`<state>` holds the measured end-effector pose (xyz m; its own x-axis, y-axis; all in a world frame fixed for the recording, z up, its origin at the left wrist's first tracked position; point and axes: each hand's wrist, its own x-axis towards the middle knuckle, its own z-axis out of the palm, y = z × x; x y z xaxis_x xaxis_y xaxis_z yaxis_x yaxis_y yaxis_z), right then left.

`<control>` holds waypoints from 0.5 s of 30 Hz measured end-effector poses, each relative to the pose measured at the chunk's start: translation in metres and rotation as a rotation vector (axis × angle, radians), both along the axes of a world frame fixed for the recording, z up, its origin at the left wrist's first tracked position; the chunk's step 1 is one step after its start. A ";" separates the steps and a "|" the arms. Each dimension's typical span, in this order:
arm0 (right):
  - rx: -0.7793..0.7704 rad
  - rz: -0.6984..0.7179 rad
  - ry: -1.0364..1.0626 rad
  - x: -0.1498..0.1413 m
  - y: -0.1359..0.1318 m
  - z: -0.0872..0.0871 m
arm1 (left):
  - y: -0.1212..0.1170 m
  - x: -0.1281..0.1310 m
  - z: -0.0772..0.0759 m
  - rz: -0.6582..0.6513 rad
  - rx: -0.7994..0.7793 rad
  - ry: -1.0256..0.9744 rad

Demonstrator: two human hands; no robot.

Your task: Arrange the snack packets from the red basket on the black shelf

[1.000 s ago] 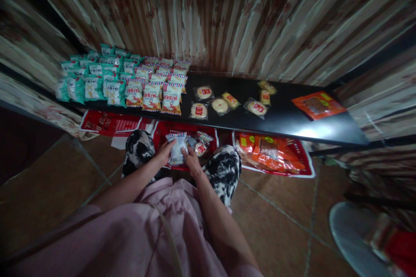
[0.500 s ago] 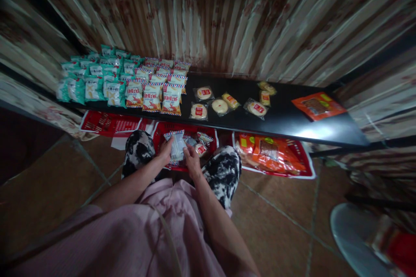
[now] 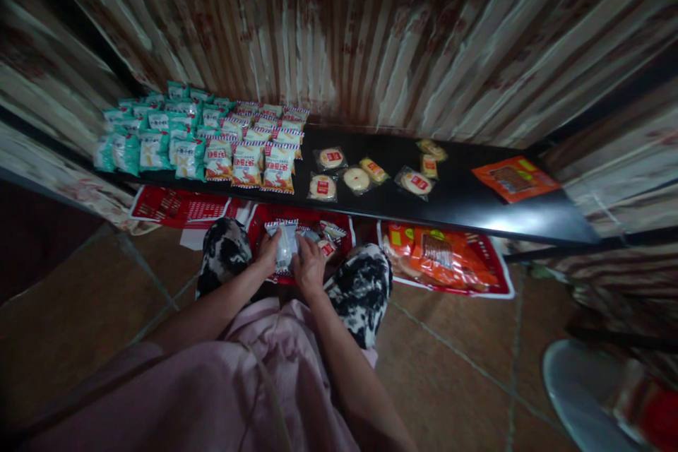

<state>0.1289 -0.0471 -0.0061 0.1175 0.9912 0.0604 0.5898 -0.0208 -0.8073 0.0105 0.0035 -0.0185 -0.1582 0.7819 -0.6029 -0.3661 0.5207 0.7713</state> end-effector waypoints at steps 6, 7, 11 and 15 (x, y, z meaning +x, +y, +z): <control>0.039 0.094 -0.050 -0.002 0.003 -0.002 | -0.003 0.005 0.011 0.060 0.034 0.076; 0.036 0.097 -0.052 -0.002 0.004 -0.003 | -0.004 0.005 0.012 0.060 0.033 0.080; -0.020 0.098 -0.042 -0.001 0.005 -0.004 | -0.004 0.007 0.018 0.059 0.027 0.105; -0.163 0.065 0.039 -0.004 0.007 0.004 | -0.005 0.008 0.025 0.048 0.034 0.147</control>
<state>0.1252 -0.0403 -0.0017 0.0518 0.9931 -0.1056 0.5624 -0.1164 -0.8186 0.0189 -0.0019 0.0064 -0.2803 0.7909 -0.5440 -0.2722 0.4780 0.8351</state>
